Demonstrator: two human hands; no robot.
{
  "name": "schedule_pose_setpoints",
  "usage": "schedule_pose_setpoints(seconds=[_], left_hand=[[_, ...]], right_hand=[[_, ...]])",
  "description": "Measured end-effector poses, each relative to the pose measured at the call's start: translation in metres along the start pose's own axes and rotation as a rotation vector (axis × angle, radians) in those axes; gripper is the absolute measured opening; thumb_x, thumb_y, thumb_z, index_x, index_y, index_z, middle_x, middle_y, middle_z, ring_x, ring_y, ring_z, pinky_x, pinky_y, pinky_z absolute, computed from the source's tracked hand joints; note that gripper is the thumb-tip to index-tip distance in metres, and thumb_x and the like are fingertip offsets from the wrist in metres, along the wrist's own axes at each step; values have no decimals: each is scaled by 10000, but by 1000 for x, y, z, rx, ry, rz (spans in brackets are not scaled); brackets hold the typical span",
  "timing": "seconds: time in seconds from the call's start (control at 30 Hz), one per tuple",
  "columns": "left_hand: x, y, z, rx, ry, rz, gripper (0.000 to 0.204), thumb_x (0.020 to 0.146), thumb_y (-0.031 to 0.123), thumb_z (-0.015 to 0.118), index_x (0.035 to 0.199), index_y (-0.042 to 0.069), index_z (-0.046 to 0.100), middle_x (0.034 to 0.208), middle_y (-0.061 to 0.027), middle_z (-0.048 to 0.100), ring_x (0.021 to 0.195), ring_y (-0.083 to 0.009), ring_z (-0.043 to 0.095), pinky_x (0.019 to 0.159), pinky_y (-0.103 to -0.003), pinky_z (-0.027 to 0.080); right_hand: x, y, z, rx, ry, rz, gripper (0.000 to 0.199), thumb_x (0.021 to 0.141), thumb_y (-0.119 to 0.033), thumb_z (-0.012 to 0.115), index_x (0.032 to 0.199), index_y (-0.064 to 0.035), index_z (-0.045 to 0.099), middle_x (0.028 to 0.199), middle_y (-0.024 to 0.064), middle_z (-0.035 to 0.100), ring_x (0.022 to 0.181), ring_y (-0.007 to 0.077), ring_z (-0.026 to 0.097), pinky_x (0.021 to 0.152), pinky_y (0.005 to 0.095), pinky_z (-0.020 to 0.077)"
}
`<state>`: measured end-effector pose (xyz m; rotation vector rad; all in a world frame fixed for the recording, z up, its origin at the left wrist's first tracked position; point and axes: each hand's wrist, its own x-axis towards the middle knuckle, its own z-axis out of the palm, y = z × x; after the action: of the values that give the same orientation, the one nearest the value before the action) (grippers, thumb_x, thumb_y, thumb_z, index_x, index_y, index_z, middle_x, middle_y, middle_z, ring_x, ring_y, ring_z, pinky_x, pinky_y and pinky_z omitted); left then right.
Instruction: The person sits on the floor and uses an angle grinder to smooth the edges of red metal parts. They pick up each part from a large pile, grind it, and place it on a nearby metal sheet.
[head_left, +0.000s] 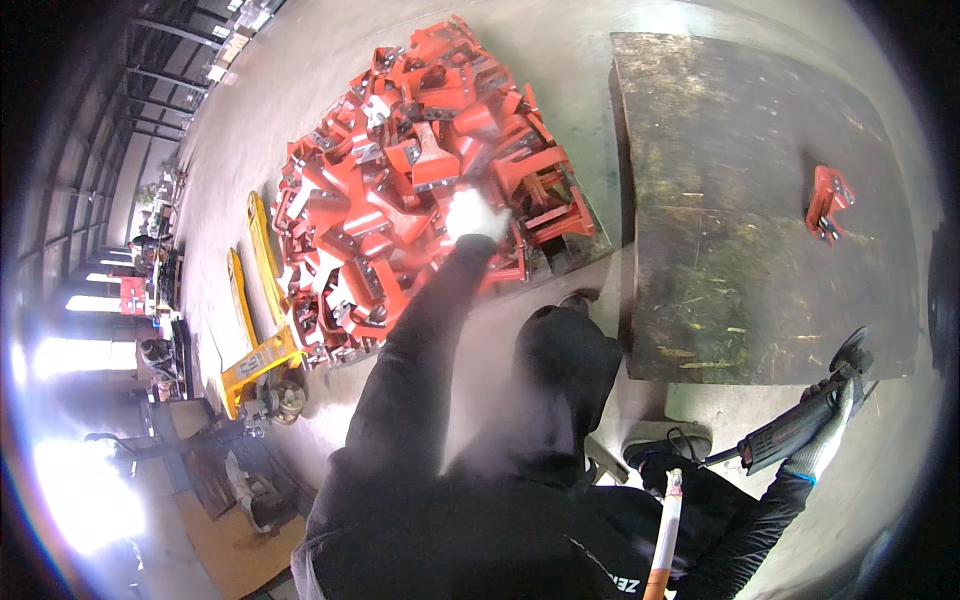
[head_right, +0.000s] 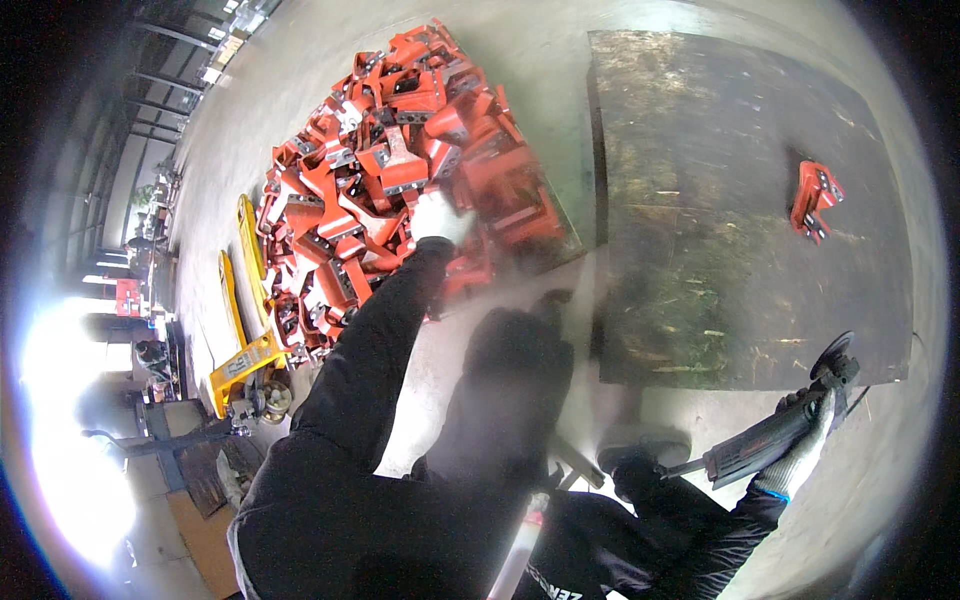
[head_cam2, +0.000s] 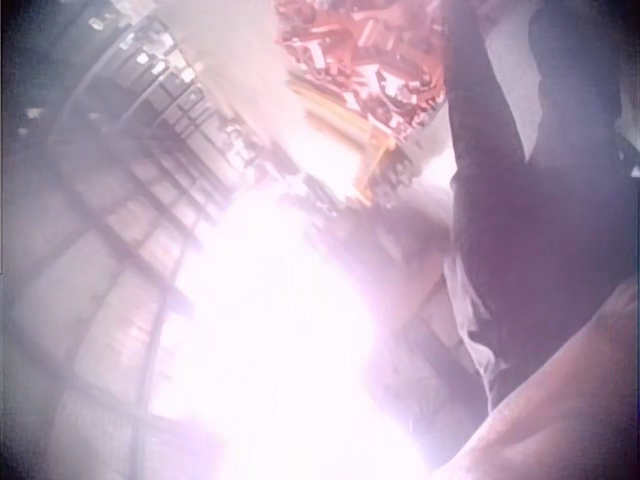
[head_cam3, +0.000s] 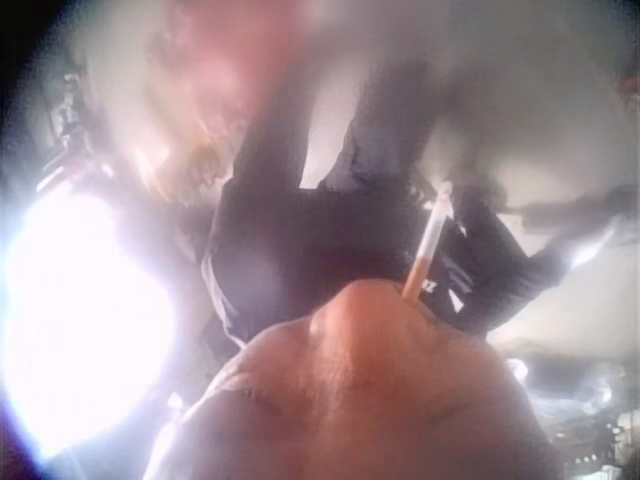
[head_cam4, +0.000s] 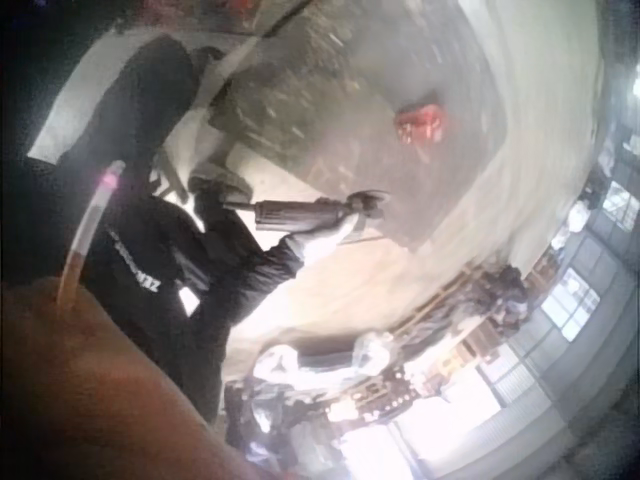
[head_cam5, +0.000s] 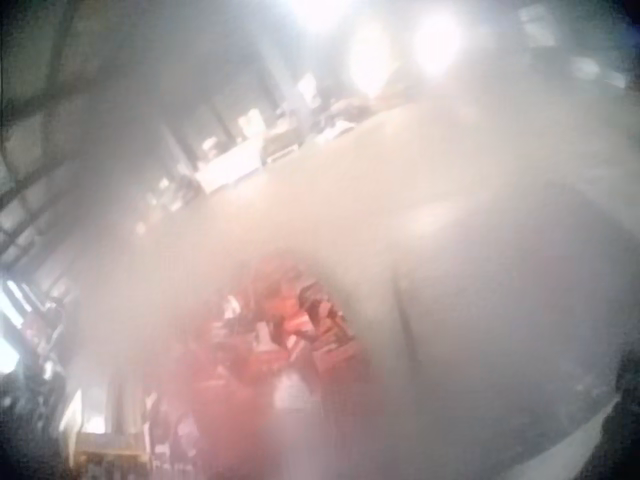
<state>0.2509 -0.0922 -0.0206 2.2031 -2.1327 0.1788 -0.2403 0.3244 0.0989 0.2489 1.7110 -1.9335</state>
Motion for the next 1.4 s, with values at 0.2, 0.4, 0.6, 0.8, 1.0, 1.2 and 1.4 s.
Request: schedule_pose_setpoints(seconds=[0.2,0.4,0.6,0.8,1.0,1.2,1.4], left_hand=[[37,-57,20,46,-426,-170,462,890,376,681,1205,39,702,1179,-196,745,1047,-358,740,906,-463,590],[50,-44,-29,78,-514,-29,452,900,396,615,1146,50,771,1183,-236,744,1123,-370,722,963,-457,564],[33,8,-125,-11,-337,260,541,912,466,629,1191,9,703,1066,-264,750,1061,-429,720,916,-511,568],[-32,115,-140,-197,-33,858,529,839,362,765,1275,87,647,1083,-178,738,1004,-386,710,867,-474,569],[-102,209,-138,-543,-110,1108,522,812,313,833,1238,58,674,1191,-164,715,1071,-385,694,890,-431,566],[-124,234,-128,-593,-232,1111,504,788,215,814,1244,51,675,1235,-169,704,1071,-370,702,897,-418,568],[-122,238,-130,-571,-299,1084,535,798,135,749,1322,92,647,1314,-143,676,1207,-345,656,985,-412,550]], right_hand=[[-5,20,22,-35,-46,-28,490,965,-415,758,1304,-91,616,998,65,662,837,199,662,774,331,570],[-3,24,7,-56,-116,-23,430,963,-395,768,1252,-97,655,988,45,653,832,182,660,760,320,561],[-30,19,29,-171,-135,-24,568,940,-374,782,1353,-55,560,1022,89,646,875,205,654,787,350,563],[-60,18,63,-218,-313,46,618,923,-277,805,1418,-104,480,1144,104,621,922,192,658,751,367,594],[-45,33,45,-239,-512,39,895,878,-315,862,1528,-28,318,1309,148,603,1119,209,624,982,325,520],[-49,15,36,-205,-550,235,850,888,-324,850,1506,-40,341,1217,122,626,1024,190,653,864,343,571],[-34,28,33,-124,-543,222,728,918,-273,825,1469,-57,400,1187,88,634,950,153,654,797,326,577]])
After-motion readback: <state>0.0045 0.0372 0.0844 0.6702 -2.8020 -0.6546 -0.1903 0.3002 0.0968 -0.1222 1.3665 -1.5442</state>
